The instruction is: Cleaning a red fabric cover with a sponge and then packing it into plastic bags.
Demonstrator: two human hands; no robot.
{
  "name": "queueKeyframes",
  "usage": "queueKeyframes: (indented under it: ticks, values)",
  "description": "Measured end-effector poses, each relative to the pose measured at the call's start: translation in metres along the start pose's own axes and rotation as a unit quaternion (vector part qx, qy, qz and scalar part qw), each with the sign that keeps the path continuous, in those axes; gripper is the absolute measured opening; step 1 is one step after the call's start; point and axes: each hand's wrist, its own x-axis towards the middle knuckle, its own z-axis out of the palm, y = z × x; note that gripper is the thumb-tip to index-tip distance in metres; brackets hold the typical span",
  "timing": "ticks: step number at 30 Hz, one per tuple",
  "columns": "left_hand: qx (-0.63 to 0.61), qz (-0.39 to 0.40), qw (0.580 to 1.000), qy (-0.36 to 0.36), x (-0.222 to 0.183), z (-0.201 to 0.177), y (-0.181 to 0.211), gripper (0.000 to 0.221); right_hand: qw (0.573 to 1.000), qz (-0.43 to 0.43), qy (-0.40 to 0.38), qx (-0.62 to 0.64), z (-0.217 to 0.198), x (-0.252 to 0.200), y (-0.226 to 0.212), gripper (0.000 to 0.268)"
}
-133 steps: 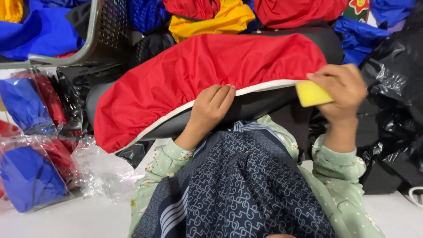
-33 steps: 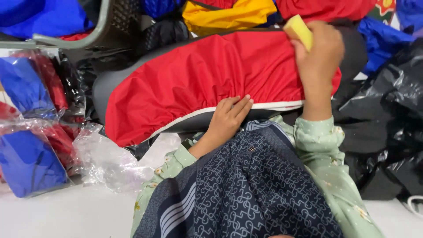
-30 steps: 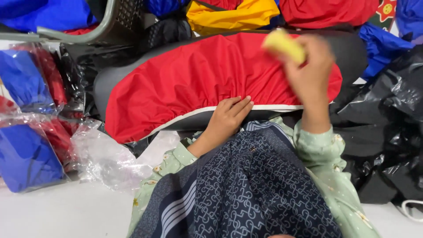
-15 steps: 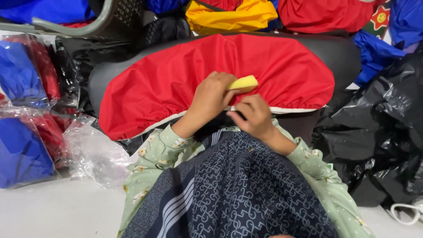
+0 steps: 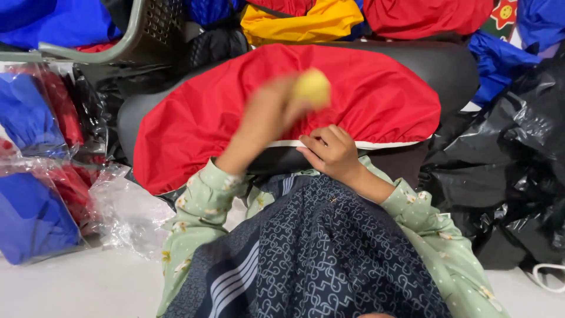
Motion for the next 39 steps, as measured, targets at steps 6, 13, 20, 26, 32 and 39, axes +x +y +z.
queueKeyframes:
  ticks: [6, 13, 20, 26, 32, 39]
  values:
    - [0.189, -0.099, 0.976, -0.040, -0.004, 0.024, -0.043, 0.054, 1.000, -0.010, 0.014, 0.000, 0.002, 0.002, -0.001, 0.014]
    - [0.337, -0.111, 0.923, 0.148, -0.026, -0.046, -0.044, 0.062, 1.000, -0.015, 0.025, -0.003, 0.008, -0.001, 0.003, 0.012]
    - [0.161, 0.062, 0.985, -0.001, -0.068, -0.027, -0.007, 0.034, 0.997, -0.028, 0.074, 0.002, 0.026, -0.016, 0.017, 0.015]
    - [0.524, -0.105, 0.819, 0.209, -0.072, -0.074, -0.077, 0.047, 0.997, -0.027, 0.071, -0.002, 0.019, -0.010, 0.011, 0.012]
    - [0.138, -0.005, 0.988, 0.066, -0.084, -0.043, -0.001, 0.053, 0.998, -0.013, 0.068, 0.000, 0.018, -0.009, 0.006, 0.012]
    - [0.564, -0.109, 0.785, 0.234, -0.105, -0.063, -0.067, 0.044, 0.998, -0.019, 0.066, -0.008, 0.021, -0.009, 0.008, 0.012]
